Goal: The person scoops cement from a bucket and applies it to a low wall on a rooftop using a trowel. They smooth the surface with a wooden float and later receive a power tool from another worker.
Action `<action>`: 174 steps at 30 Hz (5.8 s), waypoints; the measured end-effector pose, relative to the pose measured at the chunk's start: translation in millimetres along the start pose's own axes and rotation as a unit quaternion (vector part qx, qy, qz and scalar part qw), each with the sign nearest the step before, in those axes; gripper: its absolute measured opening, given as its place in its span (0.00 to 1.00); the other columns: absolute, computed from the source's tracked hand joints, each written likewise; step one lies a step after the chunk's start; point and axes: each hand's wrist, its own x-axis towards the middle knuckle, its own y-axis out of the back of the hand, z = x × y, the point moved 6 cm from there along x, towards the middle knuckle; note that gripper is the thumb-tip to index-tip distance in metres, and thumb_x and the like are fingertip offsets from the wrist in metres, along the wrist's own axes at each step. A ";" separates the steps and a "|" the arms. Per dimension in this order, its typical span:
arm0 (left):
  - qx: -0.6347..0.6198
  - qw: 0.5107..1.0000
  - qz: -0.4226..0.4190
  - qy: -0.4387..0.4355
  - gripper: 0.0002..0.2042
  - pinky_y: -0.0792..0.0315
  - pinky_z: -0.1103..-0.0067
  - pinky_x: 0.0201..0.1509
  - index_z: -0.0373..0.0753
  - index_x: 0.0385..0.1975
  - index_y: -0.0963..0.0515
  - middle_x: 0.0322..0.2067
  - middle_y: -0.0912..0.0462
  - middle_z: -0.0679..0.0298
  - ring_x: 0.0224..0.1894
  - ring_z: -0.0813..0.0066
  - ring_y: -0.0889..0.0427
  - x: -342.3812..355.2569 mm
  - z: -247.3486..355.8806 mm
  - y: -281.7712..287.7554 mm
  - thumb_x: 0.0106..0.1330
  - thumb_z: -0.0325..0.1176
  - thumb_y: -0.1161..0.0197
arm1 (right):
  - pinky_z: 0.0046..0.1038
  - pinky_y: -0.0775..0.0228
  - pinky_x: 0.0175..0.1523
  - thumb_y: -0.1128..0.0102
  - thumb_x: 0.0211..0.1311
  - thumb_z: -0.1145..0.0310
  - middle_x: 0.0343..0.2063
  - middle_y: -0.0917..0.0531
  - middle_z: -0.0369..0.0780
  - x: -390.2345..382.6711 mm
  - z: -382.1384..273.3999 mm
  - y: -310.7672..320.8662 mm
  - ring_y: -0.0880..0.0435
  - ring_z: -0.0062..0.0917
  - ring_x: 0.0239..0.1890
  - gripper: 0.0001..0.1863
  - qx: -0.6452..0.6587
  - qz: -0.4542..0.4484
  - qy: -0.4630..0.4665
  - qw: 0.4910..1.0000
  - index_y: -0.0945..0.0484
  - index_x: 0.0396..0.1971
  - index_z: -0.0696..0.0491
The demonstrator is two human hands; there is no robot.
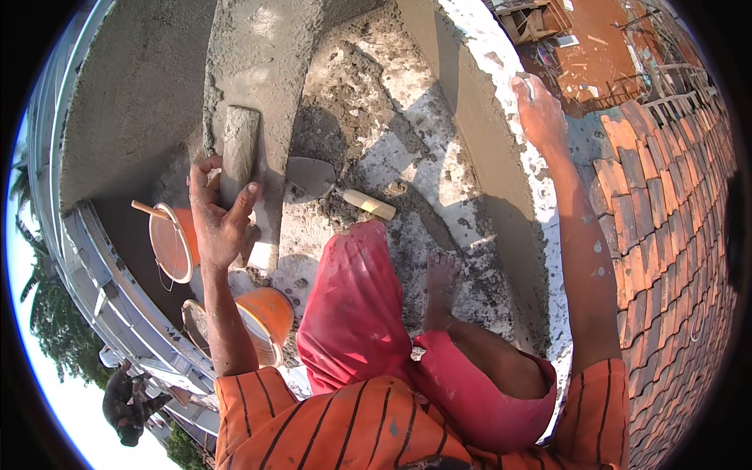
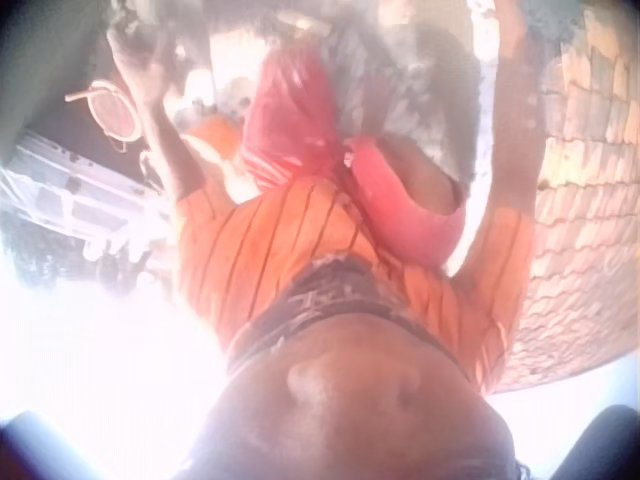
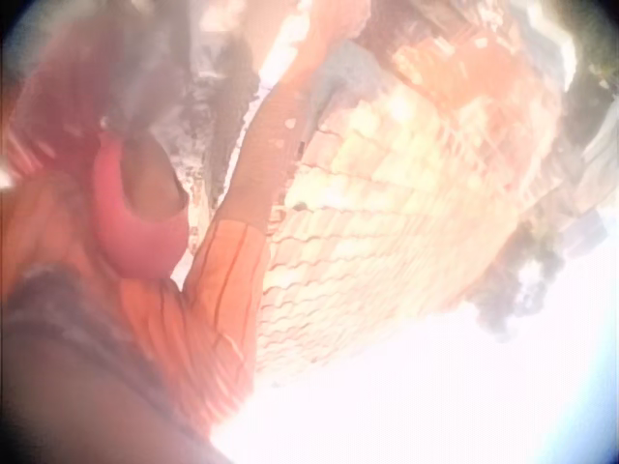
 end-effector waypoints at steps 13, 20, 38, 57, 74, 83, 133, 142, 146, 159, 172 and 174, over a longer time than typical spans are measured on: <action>-0.020 0.968 -0.007 0.252 0.23 0.30 0.79 0.22 0.35 0.49 0.41 0.26 0.18 0.53 0.20 0.76 0.23 -190.5 -190.2 -53.2 0.59 0.29 0.35 | 0.48 0.34 0.57 0.44 0.61 0.56 0.57 0.30 0.53 -186.2 -128.5 -257.9 0.27 0.50 0.55 0.26 0.016 -0.213 0.312 0.926 0.33 0.58 0.48; -0.101 0.938 0.045 0.329 0.23 0.32 0.80 0.21 0.36 0.49 0.39 0.25 0.20 0.57 0.19 0.77 0.25 -235.1 -269.8 -69.6 0.59 0.29 0.34 | 0.45 0.26 0.45 0.46 0.59 0.66 0.33 0.21 0.47 -185.9 -153.4 -264.0 0.18 0.41 0.40 0.25 0.002 -0.319 0.241 0.917 0.35 0.54 0.60; 0.090 0.981 -0.041 0.168 0.23 0.33 0.54 0.43 0.31 0.53 0.43 0.36 0.26 0.32 0.41 0.30 0.26 -192.0 -280.3 -84.9 0.66 0.38 0.45 | 0.29 0.31 0.19 0.51 0.67 0.59 0.23 0.29 0.33 -83.1 -202.4 -327.2 0.28 0.22 0.17 0.09 0.735 -0.153 -0.263 0.606 0.33 0.41 0.46; 0.075 0.969 -0.040 0.234 0.23 0.32 0.65 0.38 0.34 0.53 0.40 0.29 0.25 0.44 0.30 0.52 0.23 -190.0 -281.0 -84.1 0.63 0.35 0.42 | 0.26 0.33 0.20 0.49 0.68 0.55 0.26 0.28 0.35 -35.5 -183.0 -357.3 0.29 0.22 0.16 0.13 0.824 -0.068 -0.275 0.491 0.35 0.44 0.46; 0.159 0.971 -0.003 0.178 0.22 0.31 0.64 0.39 0.38 0.53 0.39 0.31 0.23 0.43 0.33 0.47 0.22 -194.8 -290.0 -86.5 0.62 0.37 0.40 | 0.24 0.33 0.17 0.49 0.68 0.59 0.21 0.30 0.33 -80.9 -229.3 -307.9 0.29 0.19 0.16 0.10 0.795 -0.164 -0.114 0.573 0.36 0.37 0.48; 0.258 0.922 -0.171 0.232 0.28 0.34 0.53 0.48 0.37 0.60 0.54 0.44 0.27 0.32 0.45 0.35 0.25 -185.2 -279.9 -103.0 0.67 0.43 0.52 | 0.24 0.29 0.29 0.62 0.72 0.66 0.36 0.25 0.37 -192.1 -77.6 -413.3 0.24 0.21 0.34 0.09 0.497 0.073 -0.127 0.855 0.33 0.45 0.50; 0.297 0.849 -0.343 0.271 0.27 0.30 0.70 0.41 0.35 0.52 0.41 0.37 0.25 0.51 0.37 0.64 0.25 -372.7 -43.4 56.4 0.54 0.26 0.34 | 0.24 0.34 0.30 0.48 0.69 0.62 0.25 0.22 0.37 -429.7 140.6 -261.6 0.30 0.17 0.25 0.14 0.534 -0.002 -0.364 0.763 0.27 0.43 0.57; 0.372 0.837 -0.367 0.159 0.30 0.27 0.64 0.40 0.34 0.48 0.36 0.34 0.22 0.47 0.35 0.55 0.20 -294.5 49.2 94.4 0.46 0.34 0.28 | 0.25 0.37 0.16 0.52 0.69 0.61 0.13 0.31 0.34 -648.6 204.1 -104.6 0.30 0.17 0.12 0.10 0.541 -0.178 -0.514 0.642 0.29 0.32 0.51; 0.404 0.844 -0.350 0.051 0.32 0.27 0.61 0.43 0.34 0.47 0.35 0.36 0.22 0.47 0.38 0.51 0.20 -223.9 119.8 80.7 0.43 0.36 0.26 | 0.26 0.34 0.18 0.53 0.69 0.62 0.15 0.30 0.34 -673.9 179.1 -20.6 0.30 0.19 0.13 0.11 0.588 -0.128 -0.461 0.653 0.28 0.32 0.53; 0.290 0.823 -0.453 -0.182 0.27 0.28 0.69 0.46 0.34 0.47 0.37 0.39 0.22 0.51 0.42 0.60 0.20 -103.8 362.9 -141.6 0.50 0.30 0.29 | 0.24 0.36 0.13 0.46 0.56 0.72 0.17 0.29 0.36 -760.1 108.7 -38.9 0.30 0.21 0.13 0.07 0.621 0.230 -0.631 0.404 0.32 0.34 0.52; 0.225 0.520 -0.730 -0.383 0.23 0.28 0.70 0.49 0.33 0.49 0.30 0.41 0.22 0.48 0.44 0.55 0.21 -157.7 455.6 -256.6 0.53 0.29 0.33 | 0.21 0.37 0.18 0.41 0.56 0.65 0.17 0.31 0.33 -639.9 -229.3 -23.2 0.32 0.18 0.14 0.16 0.645 0.325 -0.692 0.032 0.36 0.42 0.49; 0.239 0.481 -0.775 -0.334 0.22 0.29 0.73 0.46 0.32 0.47 0.29 0.37 0.22 0.56 0.39 0.67 0.22 -166.9 429.7 -263.6 0.53 0.28 0.32 | 0.25 0.33 0.18 0.41 0.57 0.64 0.17 0.30 0.34 -617.6 -267.0 -10.1 0.30 0.21 0.14 0.11 0.597 0.361 -0.716 -0.008 0.30 0.34 0.52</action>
